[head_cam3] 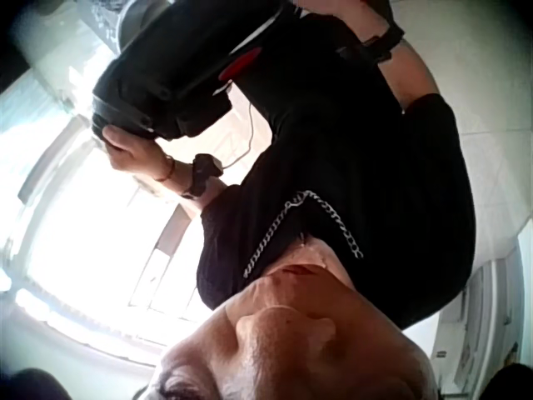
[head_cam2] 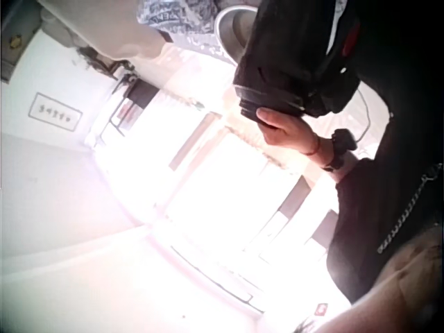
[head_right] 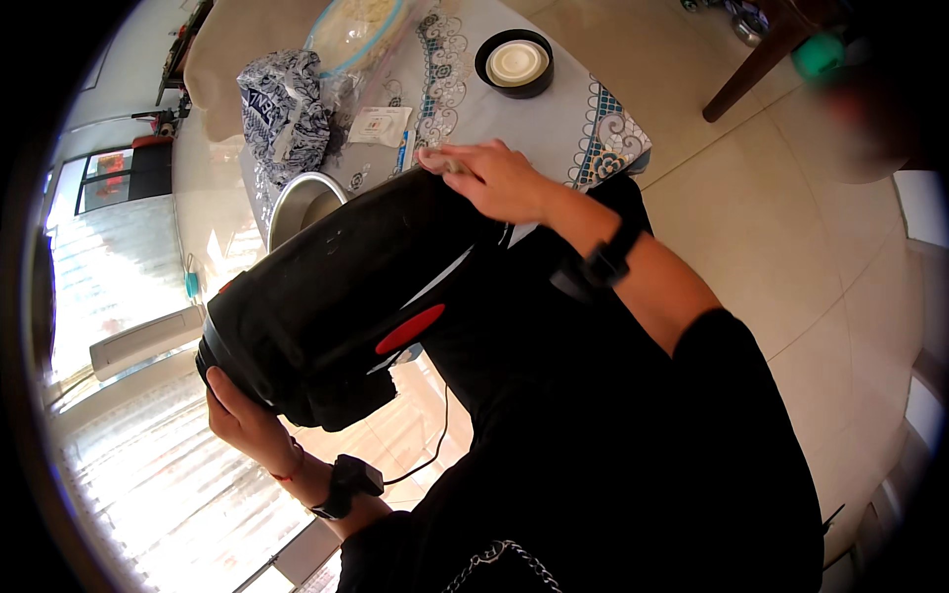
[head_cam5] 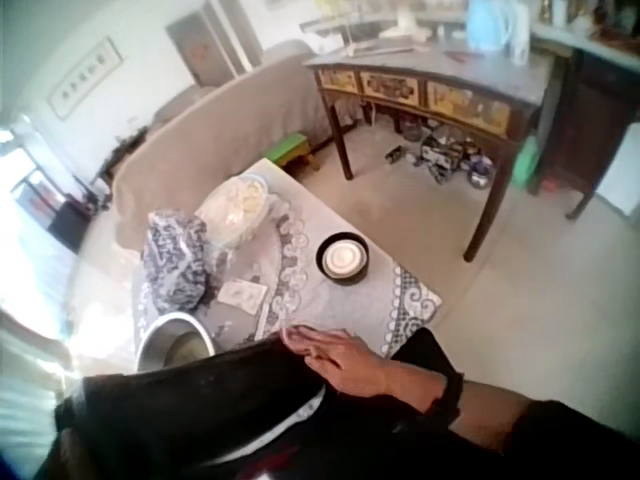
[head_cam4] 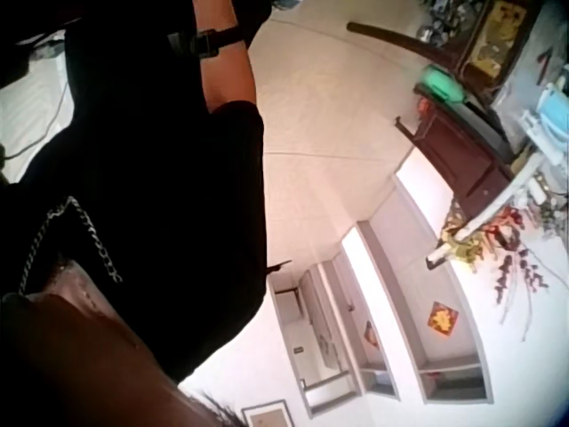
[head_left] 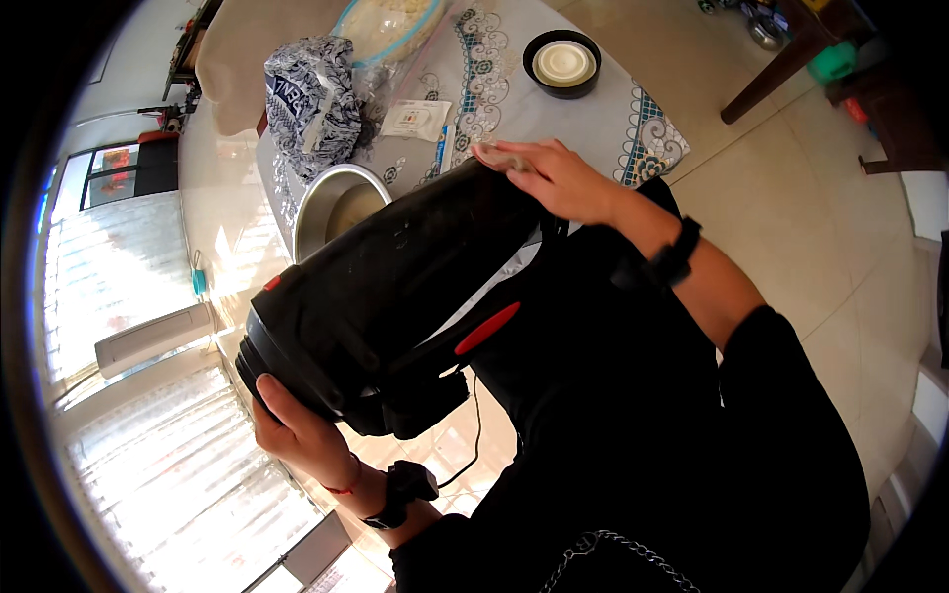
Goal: The person wipes the exterior of a vacuum flask with a cloth, then washes the inner lid and exterior parts in a basin of water.
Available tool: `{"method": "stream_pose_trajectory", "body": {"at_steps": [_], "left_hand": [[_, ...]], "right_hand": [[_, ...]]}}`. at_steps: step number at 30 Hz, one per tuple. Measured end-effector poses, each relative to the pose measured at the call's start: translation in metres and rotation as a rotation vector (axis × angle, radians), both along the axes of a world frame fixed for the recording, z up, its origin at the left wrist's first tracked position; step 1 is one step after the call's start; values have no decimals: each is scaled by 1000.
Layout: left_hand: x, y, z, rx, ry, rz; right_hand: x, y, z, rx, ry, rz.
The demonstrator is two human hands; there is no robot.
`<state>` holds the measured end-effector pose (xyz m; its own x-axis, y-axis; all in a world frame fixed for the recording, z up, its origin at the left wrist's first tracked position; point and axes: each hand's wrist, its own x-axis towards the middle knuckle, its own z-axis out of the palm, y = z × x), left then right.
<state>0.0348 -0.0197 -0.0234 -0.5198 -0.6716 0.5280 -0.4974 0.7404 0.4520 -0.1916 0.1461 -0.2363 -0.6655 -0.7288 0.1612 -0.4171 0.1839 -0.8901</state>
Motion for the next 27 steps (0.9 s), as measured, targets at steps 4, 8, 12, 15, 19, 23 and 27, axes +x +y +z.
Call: {"method": "stream_pose_trajectory", "body": {"at_steps": [4,8,12,15,19,23,27], "left_hand": [[2,1,0,15,43,-16],[1,8,1,-6,9,-44],[0,5,-4,31,41,-42],[2,3,-4,39,71,-27],[12,1,3,90,11,21],[9,-1,2,139,-38,1],[13,-12,-3,123,-43,-3]], "right_hand": [[44,31,-16,-187,-69,-130],[12,13,-43,-189,-4,-125],[-9,9,-41,-60,-475,-135],[17,8,-49,-153,-5,-227],[47,20,-28,-145,52,-229],[1,-2,-58,-226,-122,-243],[-34,19,-47,-30,-1041,-51]]}}
